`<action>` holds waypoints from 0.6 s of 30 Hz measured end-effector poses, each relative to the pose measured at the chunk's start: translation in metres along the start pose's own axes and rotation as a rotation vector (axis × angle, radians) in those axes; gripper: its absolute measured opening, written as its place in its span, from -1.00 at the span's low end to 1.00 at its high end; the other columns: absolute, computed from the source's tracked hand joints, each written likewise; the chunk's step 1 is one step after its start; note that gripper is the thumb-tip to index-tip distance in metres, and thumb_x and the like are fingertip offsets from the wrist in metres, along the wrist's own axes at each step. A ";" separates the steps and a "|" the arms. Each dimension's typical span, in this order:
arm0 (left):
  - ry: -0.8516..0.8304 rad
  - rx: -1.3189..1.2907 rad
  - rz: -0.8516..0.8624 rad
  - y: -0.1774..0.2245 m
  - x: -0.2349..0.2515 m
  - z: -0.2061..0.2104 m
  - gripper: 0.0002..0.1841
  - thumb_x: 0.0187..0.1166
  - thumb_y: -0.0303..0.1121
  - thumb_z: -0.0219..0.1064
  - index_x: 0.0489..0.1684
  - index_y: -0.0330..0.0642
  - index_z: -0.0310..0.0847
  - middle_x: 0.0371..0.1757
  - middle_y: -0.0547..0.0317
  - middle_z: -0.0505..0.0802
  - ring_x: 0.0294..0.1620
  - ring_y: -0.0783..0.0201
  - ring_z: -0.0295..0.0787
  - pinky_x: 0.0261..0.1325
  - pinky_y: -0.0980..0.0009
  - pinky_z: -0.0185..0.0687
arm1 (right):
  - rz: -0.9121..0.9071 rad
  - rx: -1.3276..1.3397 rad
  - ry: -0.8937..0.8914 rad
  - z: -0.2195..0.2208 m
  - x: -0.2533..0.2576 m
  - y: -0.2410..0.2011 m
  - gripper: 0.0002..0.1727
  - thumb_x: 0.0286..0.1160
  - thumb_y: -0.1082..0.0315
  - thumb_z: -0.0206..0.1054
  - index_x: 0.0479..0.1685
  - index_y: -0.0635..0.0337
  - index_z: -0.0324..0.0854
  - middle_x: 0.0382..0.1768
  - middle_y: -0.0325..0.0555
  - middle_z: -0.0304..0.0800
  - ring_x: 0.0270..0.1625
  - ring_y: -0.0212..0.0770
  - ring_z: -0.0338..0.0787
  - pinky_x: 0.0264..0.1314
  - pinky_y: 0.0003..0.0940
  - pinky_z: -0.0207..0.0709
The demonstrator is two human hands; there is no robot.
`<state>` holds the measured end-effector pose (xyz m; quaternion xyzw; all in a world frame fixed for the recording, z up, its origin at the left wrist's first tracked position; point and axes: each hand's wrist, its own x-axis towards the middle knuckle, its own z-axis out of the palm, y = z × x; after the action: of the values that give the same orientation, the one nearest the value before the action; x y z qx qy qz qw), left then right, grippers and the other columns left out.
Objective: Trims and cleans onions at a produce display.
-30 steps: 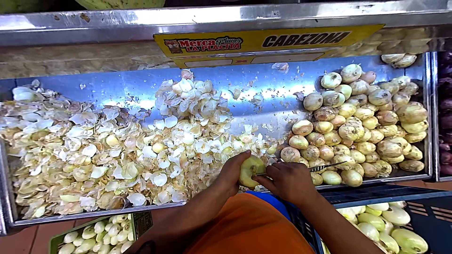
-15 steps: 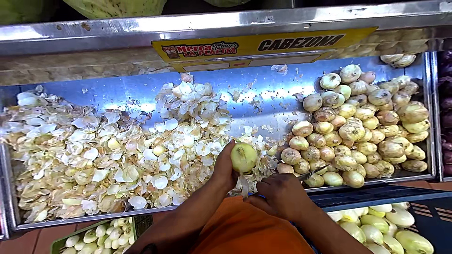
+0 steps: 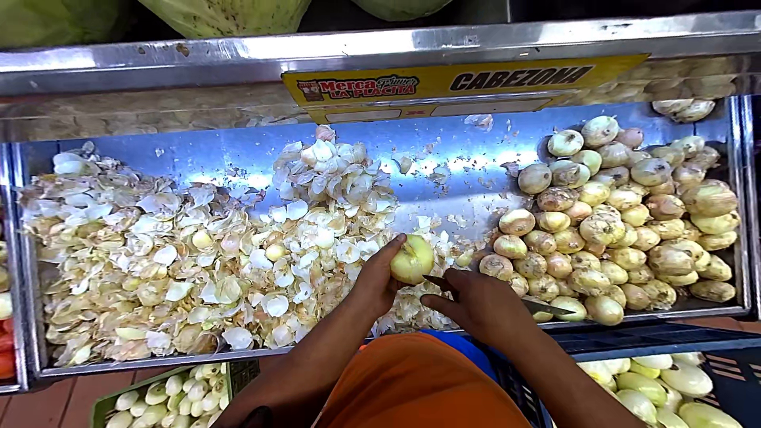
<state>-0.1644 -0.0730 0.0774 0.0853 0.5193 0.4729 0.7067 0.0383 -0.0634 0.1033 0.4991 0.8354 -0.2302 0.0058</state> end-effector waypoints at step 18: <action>0.056 0.035 0.097 -0.032 -0.002 0.010 -0.57 0.48 -0.39 0.50 0.24 -0.22 0.43 -0.05 -0.13 0.78 -0.15 0.06 0.79 -0.09 0.14 0.76 | -0.313 -0.172 0.336 0.029 0.016 0.025 -0.21 0.60 -0.49 -0.03 -0.80 -0.04 0.44 -0.84 -0.30 0.36 -0.77 -0.22 0.51 -0.77 -0.20 0.30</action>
<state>-0.1381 -0.0881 0.0637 0.1094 0.5422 0.4996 0.6667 0.0453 -0.0519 0.0636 0.3926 0.9083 -0.0698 -0.1265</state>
